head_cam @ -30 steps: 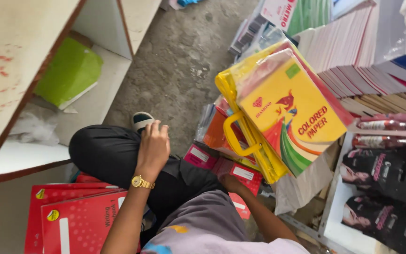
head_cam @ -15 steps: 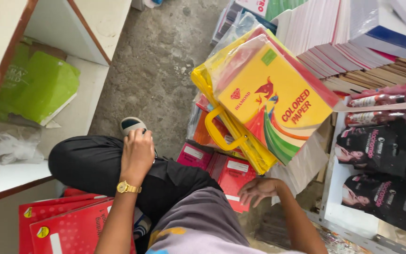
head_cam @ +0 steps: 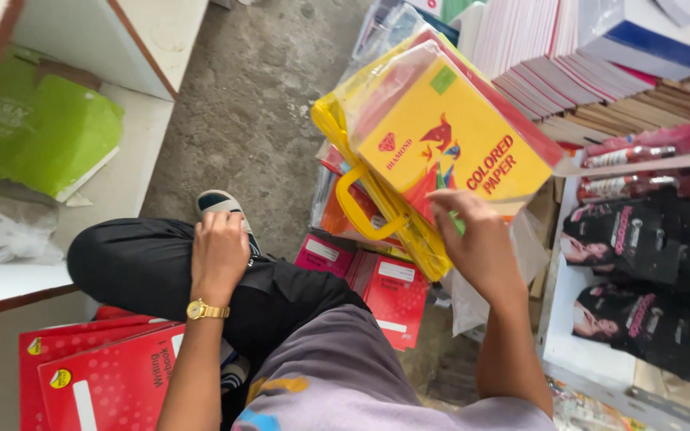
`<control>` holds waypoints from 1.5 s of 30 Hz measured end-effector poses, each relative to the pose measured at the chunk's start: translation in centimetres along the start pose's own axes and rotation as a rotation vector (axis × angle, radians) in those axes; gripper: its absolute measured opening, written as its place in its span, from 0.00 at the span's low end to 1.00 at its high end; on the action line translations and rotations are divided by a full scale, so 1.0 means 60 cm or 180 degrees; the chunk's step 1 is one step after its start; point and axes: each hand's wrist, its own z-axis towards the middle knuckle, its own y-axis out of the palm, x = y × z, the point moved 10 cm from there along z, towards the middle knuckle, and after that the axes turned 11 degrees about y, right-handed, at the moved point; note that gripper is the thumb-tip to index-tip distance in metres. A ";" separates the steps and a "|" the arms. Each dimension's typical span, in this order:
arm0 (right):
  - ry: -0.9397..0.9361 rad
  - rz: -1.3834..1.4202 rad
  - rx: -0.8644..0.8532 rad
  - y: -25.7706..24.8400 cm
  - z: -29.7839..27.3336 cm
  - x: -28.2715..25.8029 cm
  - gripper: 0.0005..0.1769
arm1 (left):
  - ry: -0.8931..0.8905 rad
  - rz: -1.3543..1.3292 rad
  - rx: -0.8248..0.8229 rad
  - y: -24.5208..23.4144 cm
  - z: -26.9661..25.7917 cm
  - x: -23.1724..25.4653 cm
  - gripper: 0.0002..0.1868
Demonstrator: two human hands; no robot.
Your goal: The person organizes and stacks various notebooks and stationery items on store shelves.
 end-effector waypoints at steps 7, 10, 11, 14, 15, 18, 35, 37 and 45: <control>-0.0618 0.0005 0.0207 0.168 0.040 0.030 0.22 | -0.0004 -0.0008 0.0048 0.002 0.007 0.001 0.10; -0.0765 -0.0804 0.0428 0.245 0.061 0.043 0.33 | 0.0007 -0.0066 0.0045 0.003 0.006 -0.001 0.10; -0.0599 -0.1328 0.0563 0.263 0.074 0.055 0.35 | 0.0005 -0.0101 0.0032 0.005 0.006 -0.002 0.09; -0.0418 -0.1072 0.0657 0.257 0.083 0.088 0.27 | 0.0008 -0.0177 0.0128 0.005 0.003 -0.005 0.09; -0.0423 -0.1077 0.0678 0.241 0.082 0.083 0.27 | 0.0019 -0.0179 0.0148 0.006 0.005 -0.006 0.09; -0.0452 -0.1058 0.1332 0.171 0.068 0.070 0.17 | 0.0072 -0.0266 0.0303 0.003 0.008 -0.002 0.10; 0.1282 0.1691 0.1634 -0.088 0.131 0.593 0.51 | -0.0455 -0.1139 -0.0053 0.014 0.023 -0.011 0.13; 0.1759 0.2139 0.1194 -0.035 0.128 0.626 0.49 | -0.0830 -0.1953 -0.0184 0.069 0.051 -0.014 0.19; 0.2496 0.1922 0.0918 -0.010 0.115 0.631 0.48 | -0.1052 -0.4452 -0.0129 0.310 0.197 0.073 0.39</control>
